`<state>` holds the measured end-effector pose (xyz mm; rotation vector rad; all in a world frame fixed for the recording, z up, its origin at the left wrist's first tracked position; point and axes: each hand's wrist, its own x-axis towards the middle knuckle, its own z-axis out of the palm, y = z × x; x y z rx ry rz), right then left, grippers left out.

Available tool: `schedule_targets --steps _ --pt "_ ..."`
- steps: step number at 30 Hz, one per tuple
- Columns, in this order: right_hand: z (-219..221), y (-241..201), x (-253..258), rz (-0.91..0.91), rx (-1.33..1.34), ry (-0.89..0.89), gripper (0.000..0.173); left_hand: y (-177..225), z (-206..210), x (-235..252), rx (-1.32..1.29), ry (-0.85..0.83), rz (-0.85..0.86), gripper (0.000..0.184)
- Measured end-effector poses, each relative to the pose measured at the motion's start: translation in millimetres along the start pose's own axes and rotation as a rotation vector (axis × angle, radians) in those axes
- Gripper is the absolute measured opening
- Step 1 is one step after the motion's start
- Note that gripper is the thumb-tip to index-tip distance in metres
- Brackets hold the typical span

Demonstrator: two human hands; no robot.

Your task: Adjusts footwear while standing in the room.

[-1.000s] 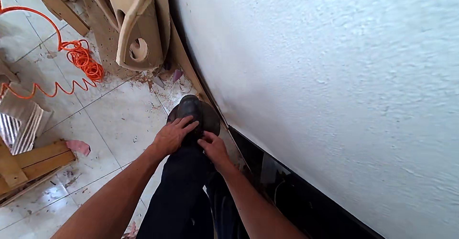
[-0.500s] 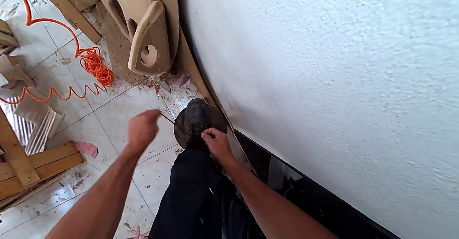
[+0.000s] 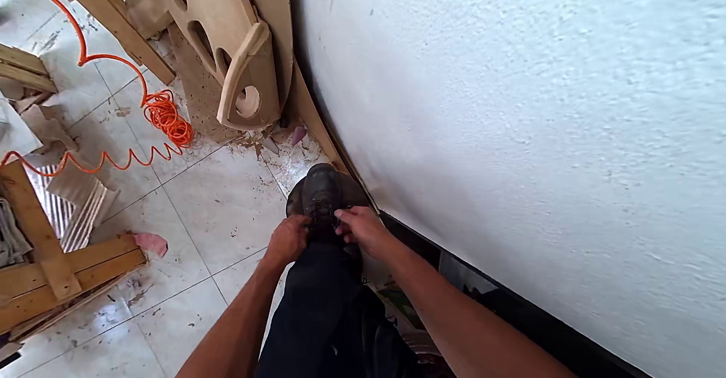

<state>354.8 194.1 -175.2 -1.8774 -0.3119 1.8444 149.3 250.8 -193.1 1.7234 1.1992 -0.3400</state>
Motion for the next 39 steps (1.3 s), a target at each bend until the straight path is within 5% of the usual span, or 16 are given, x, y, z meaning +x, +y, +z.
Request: schedule_targets --steps 4,7,10,13,15,17,21,25,29,33,35,39 --pt "-5 -2 -2 0.027 0.618 0.193 0.028 6 -3 -2 -0.098 0.006 0.062 0.036" --pt "-8 18 9 -0.064 0.106 0.357 0.036 -4 -5 3 -0.004 -0.078 0.141 0.031" --pt "4 32 2 -0.182 -0.438 0.199 0.026 0 -8 13 0.060 -0.137 0.193 0.021" --pt "23 46 -1 -0.380 -0.653 0.114 0.038 6 -10 22 -0.056 -0.258 0.131 0.021" --pt "25 41 3 -0.439 -0.682 0.102 0.029 11 -13 20 -0.115 -0.276 0.082 0.019" --pt "21 33 4 -0.428 -0.581 0.077 0.020 13 -12 13 -0.074 -0.189 0.146 0.015" --pt "10 40 -2 -0.323 -0.215 -0.001 0.041 5 -8 8 -0.078 -0.044 0.318 0.024" --pt "2 29 -29 -0.377 -0.100 -0.124 0.041 18 -18 -5 -0.273 -0.131 0.216 0.038" --pt "3 41 -35 -0.301 0.119 -0.007 0.038 0 -17 -12 -0.160 -0.172 0.181 0.041" --pt "11 33 -34 -0.317 0.108 0.017 0.033 8 -8 -8 -0.050 -0.078 0.368 0.021" --pt "16 29 -32 -0.339 0.100 0.026 0.032 14 -7 -8 -0.122 -0.090 0.319 0.021" --pt "18 17 -18 -0.141 0.283 0.071 0.030 15 -9 -5 -0.144 -0.156 0.194 0.035"
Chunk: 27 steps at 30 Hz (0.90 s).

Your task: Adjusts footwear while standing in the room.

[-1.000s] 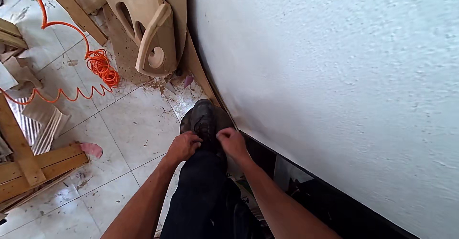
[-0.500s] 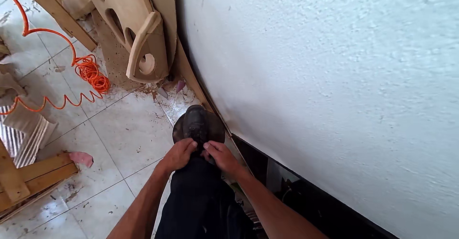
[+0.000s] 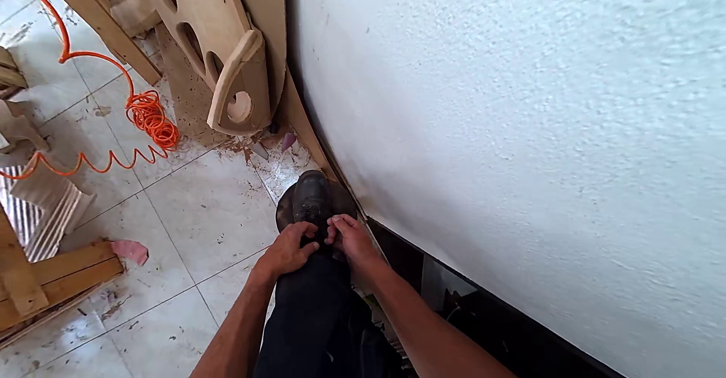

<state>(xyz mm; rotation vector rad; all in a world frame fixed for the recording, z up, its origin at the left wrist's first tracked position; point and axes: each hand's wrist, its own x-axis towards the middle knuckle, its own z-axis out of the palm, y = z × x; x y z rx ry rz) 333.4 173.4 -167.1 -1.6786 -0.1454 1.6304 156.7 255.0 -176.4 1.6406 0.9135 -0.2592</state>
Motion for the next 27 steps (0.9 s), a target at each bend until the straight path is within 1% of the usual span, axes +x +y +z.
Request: schedule_targets --steps 2,4,5,7,9,11,12,14,15,16,18,19,21,23,25,27 --pt "2 -9 11 0.113 0.066 0.050 0.028 6 -2 6 0.146 -0.042 0.010 0.027" --pt "4 -17 14 0.142 0.043 0.047 0.032 10 -5 11 0.260 -0.048 0.026 0.024" --pt "5 -21 13 0.139 0.008 0.039 0.036 10 -5 11 0.296 -0.014 0.032 0.025" --pt "8 -30 9 0.124 -0.153 0.011 0.049 8 -7 11 0.382 0.074 0.039 0.029" --pt "9 -33 9 0.119 -0.416 -0.040 0.062 7 -7 7 0.478 0.141 0.051 0.033" --pt "12 -24 15 0.106 -0.623 -0.080 0.068 8 -5 1 0.550 0.202 0.107 0.028" --pt "15 -20 17 0.086 -0.667 -0.071 0.066 9 -4 -2 0.561 0.212 0.139 0.026" --pt "18 -18 13 -0.004 -0.600 0.002 0.049 13 0 -4 0.500 0.196 0.167 0.026" --pt "17 -19 10 -0.066 -0.511 0.039 0.041 15 1 -4 0.434 0.180 0.150 0.029" --pt "15 -23 5 -0.097 -0.412 0.052 0.037 16 0 -5 0.348 0.168 0.128 0.032" --pt "12 -29 -5 -0.088 -0.279 0.038 0.048 16 -3 -11 0.170 0.133 0.080 0.037" --pt "9 -28 -8 -0.083 -0.273 0.016 0.053 15 -4 -16 0.118 0.093 0.043 0.040" --pt "1 -16 -14 -0.098 -0.369 -0.035 0.056 13 -1 -23 0.108 0.050 -0.005 0.039" --pt "-1 -17 -28 -0.131 -0.531 -0.086 0.056 12 6 -27 0.147 0.078 0.000 0.035" --pt "8 -26 -48 -0.192 -0.653 -0.094 0.057 11 10 -34 0.184 0.118 0.044 0.032" --pt "14 -34 -65 -0.254 -0.692 -0.068 0.056 12 14 -43 0.189 0.190 0.118 0.029"
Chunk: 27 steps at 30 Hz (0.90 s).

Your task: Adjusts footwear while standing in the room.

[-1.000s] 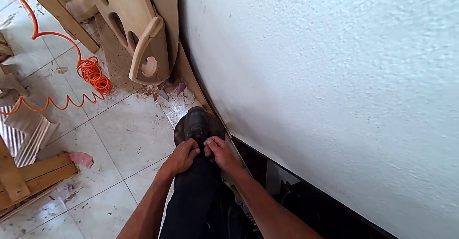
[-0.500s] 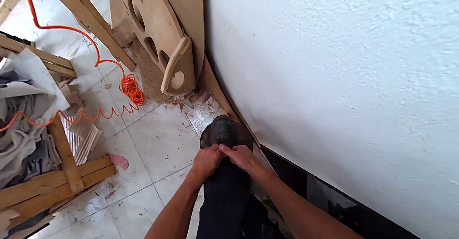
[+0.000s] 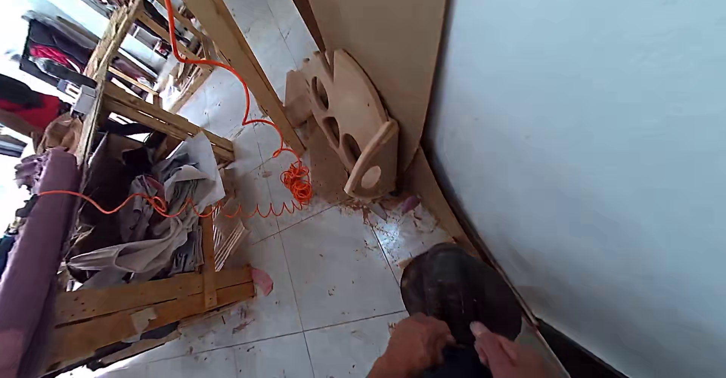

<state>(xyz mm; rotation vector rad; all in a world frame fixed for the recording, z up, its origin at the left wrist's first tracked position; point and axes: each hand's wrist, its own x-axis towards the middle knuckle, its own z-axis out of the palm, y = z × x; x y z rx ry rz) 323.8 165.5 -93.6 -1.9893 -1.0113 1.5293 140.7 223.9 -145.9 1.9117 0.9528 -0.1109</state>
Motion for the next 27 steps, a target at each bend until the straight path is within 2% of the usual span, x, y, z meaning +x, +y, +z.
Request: schedule_targets --steps 2,4,8,11,15,17,19,22,24,25,27 --pt "0 -1 -5 -0.039 0.019 0.046 0.055 -4 3 -3 -0.013 0.088 0.071 0.026" --pt "-1 -3 -3 -0.041 0.066 0.064 0.053 -4 -3 -3 -0.030 0.109 0.060 0.026" --pt "-19 -17 28 0.063 0.058 -0.018 0.049 13 -27 -5 0.082 0.107 -0.118 0.031" --pt "-33 -27 61 0.164 0.105 -0.054 0.051 27 -38 5 0.082 0.201 -0.193 0.031" --pt "-40 -29 74 0.192 0.222 -0.036 0.055 30 -41 15 -0.181 0.102 -0.171 0.029" --pt "-44 -31 73 0.201 0.237 -0.045 0.055 26 -33 25 -0.191 0.029 -0.125 0.028" --pt "-45 -38 74 0.203 0.214 -0.078 0.055 25 -22 36 -0.118 0.029 -0.072 0.025" --pt "-47 -45 69 0.159 0.164 -0.182 0.057 38 -20 52 0.065 0.158 -0.175 0.026" --pt "-49 -45 65 0.125 0.137 -0.232 0.059 46 -26 60 0.195 0.312 -0.241 0.022" --pt "-49 -47 64 0.128 0.131 -0.246 0.059 45 -26 63 0.255 0.413 -0.203 0.025" --pt "-49 -56 68 0.174 0.135 -0.275 0.055 37 -26 66 0.337 0.547 -0.014 0.042"
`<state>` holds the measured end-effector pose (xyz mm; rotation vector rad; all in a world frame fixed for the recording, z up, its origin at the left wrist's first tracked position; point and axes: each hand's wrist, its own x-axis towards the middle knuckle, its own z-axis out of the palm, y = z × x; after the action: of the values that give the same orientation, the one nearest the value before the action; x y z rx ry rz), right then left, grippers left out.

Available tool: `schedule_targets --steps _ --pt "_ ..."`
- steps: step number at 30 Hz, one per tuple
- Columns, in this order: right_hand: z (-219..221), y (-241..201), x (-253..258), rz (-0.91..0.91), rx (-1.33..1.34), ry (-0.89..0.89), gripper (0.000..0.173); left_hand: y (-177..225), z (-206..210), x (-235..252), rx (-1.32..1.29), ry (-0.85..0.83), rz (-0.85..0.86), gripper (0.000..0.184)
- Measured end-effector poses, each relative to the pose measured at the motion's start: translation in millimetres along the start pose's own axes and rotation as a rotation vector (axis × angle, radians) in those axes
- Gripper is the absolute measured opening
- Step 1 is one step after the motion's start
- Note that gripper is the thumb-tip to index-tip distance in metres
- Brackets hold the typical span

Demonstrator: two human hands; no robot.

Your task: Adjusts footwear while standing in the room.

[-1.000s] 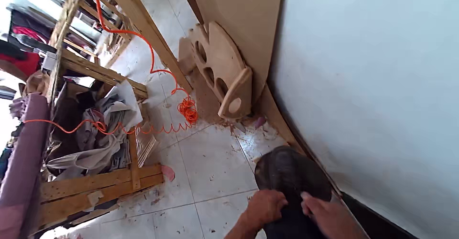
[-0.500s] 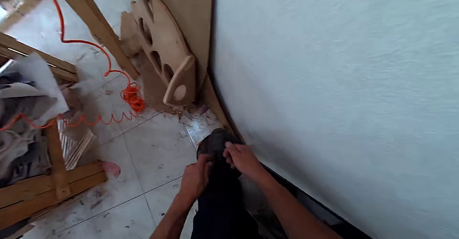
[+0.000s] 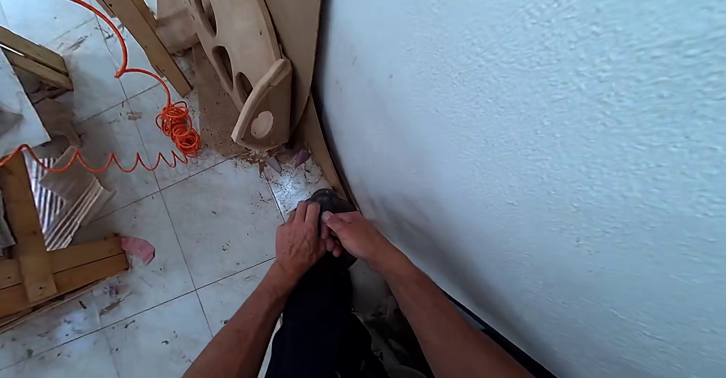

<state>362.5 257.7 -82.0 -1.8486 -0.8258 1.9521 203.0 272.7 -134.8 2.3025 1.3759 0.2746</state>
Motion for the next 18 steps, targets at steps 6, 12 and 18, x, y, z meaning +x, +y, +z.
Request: schedule_targets --steps 6,12,18 --pt "6 -1 22 0.035 0.169 -0.154 0.047 -19 1 -9 -0.109 0.012 0.096 0.069" --pt "7 -9 24 0.062 0.249 -0.187 0.050 -28 -33 -9 0.036 -0.355 0.087 0.024" --pt "-14 61 24 0.264 0.527 0.180 0.043 -108 -45 -41 0.130 -0.397 0.032 0.029"
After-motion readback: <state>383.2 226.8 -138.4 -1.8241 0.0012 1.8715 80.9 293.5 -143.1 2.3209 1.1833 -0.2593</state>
